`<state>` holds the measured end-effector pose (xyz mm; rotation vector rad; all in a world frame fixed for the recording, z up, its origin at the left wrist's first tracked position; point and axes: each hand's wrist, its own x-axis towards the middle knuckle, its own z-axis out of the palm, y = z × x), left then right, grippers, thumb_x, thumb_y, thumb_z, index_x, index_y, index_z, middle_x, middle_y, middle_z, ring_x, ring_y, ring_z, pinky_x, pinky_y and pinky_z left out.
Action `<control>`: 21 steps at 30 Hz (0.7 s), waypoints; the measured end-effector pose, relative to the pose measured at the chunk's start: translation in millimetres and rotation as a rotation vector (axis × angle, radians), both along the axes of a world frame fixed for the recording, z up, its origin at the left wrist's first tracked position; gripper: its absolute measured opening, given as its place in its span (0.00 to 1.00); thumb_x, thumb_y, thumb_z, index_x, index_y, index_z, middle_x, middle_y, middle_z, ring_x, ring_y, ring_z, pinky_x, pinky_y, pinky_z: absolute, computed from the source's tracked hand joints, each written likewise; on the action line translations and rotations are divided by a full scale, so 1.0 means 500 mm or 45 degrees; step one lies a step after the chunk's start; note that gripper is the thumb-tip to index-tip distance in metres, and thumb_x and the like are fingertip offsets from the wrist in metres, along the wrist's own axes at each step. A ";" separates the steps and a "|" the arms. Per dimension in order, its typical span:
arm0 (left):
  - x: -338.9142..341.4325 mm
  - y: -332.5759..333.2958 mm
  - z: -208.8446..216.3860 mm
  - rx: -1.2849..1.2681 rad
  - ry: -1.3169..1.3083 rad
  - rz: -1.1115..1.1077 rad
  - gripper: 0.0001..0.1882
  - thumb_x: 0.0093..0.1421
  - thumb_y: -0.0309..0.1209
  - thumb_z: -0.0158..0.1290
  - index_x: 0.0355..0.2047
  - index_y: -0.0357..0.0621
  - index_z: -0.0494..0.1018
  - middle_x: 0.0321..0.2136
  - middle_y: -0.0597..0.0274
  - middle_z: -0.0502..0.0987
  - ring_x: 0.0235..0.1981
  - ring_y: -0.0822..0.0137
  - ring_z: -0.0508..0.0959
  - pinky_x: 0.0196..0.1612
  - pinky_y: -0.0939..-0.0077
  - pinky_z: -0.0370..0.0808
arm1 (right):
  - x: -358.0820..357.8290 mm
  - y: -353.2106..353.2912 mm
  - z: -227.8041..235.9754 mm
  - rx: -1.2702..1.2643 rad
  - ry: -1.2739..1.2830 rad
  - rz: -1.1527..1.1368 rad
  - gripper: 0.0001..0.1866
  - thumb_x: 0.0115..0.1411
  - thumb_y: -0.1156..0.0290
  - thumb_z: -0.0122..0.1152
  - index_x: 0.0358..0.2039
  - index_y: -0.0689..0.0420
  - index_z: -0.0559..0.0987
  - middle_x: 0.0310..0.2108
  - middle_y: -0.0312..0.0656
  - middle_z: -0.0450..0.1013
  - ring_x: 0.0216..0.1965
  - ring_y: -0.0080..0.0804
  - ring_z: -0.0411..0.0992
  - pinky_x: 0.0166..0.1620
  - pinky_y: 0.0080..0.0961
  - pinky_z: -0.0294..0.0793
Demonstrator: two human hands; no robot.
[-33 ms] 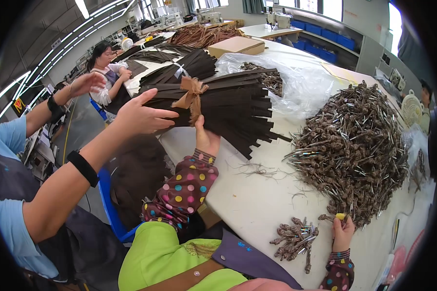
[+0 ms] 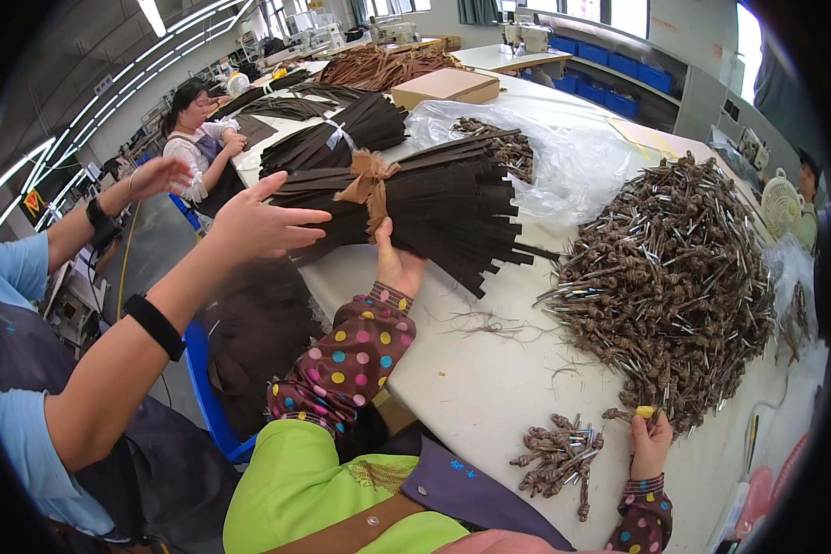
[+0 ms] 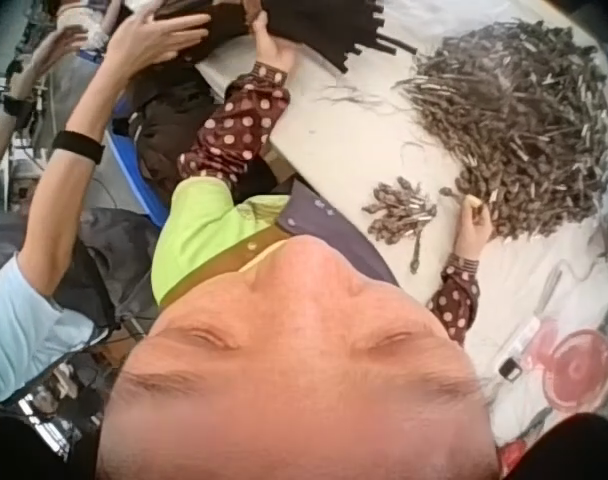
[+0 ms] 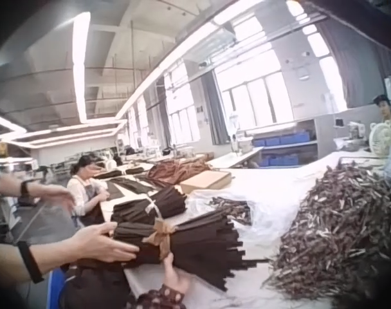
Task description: Manually sorting and binding metal zip hardware with leather/cord tassels into standardized bundles.
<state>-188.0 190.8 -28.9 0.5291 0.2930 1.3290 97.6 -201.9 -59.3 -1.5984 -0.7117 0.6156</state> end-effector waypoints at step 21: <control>-0.058 0.045 -0.006 -0.103 0.839 -0.500 0.36 0.60 0.42 0.47 0.60 0.35 0.45 0.57 0.48 0.55 0.58 0.58 0.58 0.58 0.63 0.59 | -0.010 0.009 0.010 0.008 -0.127 0.055 0.07 0.57 0.71 0.56 0.35 0.58 0.73 0.19 0.28 0.66 0.14 0.09 0.55 0.17 0.08 0.50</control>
